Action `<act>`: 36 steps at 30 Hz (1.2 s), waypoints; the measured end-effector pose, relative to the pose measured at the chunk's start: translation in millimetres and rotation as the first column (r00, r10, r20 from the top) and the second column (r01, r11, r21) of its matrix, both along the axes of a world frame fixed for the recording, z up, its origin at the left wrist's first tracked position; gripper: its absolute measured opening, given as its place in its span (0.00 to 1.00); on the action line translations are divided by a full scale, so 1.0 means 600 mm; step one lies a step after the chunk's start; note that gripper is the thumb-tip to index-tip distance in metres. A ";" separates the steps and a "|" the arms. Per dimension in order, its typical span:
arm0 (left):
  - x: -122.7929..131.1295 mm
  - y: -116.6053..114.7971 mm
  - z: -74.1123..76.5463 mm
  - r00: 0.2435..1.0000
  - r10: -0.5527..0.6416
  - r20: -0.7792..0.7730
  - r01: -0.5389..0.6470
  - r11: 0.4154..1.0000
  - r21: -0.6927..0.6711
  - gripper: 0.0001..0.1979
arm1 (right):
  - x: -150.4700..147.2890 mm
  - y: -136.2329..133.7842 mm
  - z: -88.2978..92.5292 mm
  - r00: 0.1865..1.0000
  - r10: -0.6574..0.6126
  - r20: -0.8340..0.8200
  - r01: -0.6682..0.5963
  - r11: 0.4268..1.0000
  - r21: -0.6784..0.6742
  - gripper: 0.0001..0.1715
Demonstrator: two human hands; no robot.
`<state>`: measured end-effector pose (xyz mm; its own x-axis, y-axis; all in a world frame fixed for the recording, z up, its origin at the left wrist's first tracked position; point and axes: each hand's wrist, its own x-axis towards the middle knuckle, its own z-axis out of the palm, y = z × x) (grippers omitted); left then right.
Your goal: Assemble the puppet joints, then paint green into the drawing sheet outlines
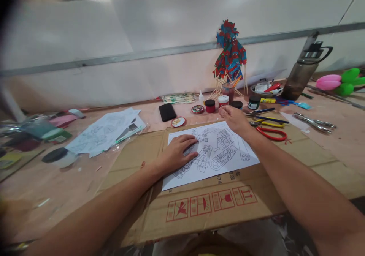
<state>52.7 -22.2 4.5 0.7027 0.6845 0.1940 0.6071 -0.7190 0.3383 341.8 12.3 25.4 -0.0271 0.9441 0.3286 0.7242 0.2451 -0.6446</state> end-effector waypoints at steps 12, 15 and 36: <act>-0.015 0.015 0.001 0.888 0.271 0.371 -0.202 0.956 -0.213 0.21 | -0.012 -0.005 0.008 0.919 -0.012 -0.395 -0.015 0.998 -0.067 0.29; -0.017 0.022 -0.001 0.882 0.280 0.380 -0.183 0.945 -0.271 0.22 | -0.010 -0.006 0.012 0.896 -0.010 -0.444 -0.010 0.999 -0.042 0.29; -0.017 0.038 -0.040 0.683 0.462 0.566 -0.123 0.836 -0.535 0.43 | -0.212 -0.200 0.032 0.416 0.909 0.020 -0.847 0.395 -0.356 0.30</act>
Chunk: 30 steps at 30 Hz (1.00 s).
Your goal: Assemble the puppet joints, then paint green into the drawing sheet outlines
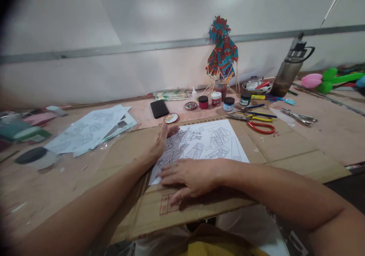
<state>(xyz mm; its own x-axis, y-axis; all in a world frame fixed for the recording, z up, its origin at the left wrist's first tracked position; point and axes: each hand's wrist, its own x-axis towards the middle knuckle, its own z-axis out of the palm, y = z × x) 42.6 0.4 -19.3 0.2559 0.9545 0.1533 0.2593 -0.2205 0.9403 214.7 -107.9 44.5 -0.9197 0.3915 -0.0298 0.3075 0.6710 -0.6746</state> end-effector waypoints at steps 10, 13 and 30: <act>0.000 -0.007 0.019 1.000 0.007 0.030 -0.006 0.999 -0.045 0.42 | 0.034 0.042 -0.009 0.855 -0.473 -0.213 0.494 0.868 0.055 0.33; 0.001 -0.007 0.022 0.999 0.009 0.042 -0.006 0.998 -0.055 0.42 | 0.025 0.040 -0.026 0.896 -0.444 0.025 0.434 0.885 0.168 0.46; -0.010 -0.024 0.060 0.931 -0.080 -0.356 0.183 0.947 0.264 0.18 | 0.087 0.113 -0.008 0.452 -0.807 -0.380 0.788 0.561 -0.254 0.25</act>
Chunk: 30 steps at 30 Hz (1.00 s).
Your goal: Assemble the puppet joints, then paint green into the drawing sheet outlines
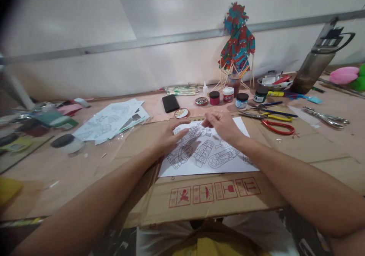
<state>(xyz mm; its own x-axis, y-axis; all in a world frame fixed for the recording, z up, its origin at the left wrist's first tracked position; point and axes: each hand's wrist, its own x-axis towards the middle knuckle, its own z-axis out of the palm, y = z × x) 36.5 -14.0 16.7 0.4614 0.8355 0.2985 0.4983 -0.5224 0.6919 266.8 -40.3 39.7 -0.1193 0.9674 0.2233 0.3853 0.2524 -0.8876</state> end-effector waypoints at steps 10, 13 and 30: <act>0.003 -0.009 -0.001 0.727 -0.281 -0.627 0.327 0.944 -0.045 0.37 | 0.043 0.041 -0.040 0.745 0.015 0.667 -0.051 0.998 0.033 0.24; 0.016 -0.027 -0.012 0.744 -0.185 -0.642 0.230 0.973 -0.014 0.37 | 0.047 0.040 -0.059 0.619 0.022 0.785 -0.073 0.997 0.030 0.32; 0.020 -0.021 -0.017 0.827 -0.162 -0.538 0.229 0.972 0.059 0.38 | 0.075 0.072 -0.082 0.584 0.146 0.799 -0.273 0.962 0.024 0.36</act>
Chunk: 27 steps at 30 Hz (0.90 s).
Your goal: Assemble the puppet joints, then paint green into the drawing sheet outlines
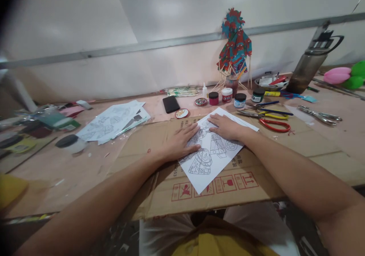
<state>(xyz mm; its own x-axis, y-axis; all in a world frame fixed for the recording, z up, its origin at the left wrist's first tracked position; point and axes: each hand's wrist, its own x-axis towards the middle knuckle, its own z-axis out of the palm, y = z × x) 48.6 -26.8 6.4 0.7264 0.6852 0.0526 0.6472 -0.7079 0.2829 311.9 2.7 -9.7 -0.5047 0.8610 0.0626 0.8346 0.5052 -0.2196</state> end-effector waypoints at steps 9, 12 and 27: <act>0.001 -0.002 -0.009 0.982 0.082 -0.169 -0.086 0.996 -0.019 0.42 | 0.010 0.007 -0.002 0.991 -0.112 -0.068 0.118 0.990 0.083 0.34; 0.000 -0.002 -0.009 0.981 0.084 -0.176 -0.087 0.996 -0.011 0.42 | 0.007 0.004 0.001 0.993 -0.116 -0.029 0.118 0.991 0.057 0.34; -0.004 -0.001 -0.008 0.988 0.086 -0.125 -0.085 0.996 0.012 0.39 | -0.015 -0.008 0.000 0.992 -0.129 0.018 0.128 0.991 0.043 0.32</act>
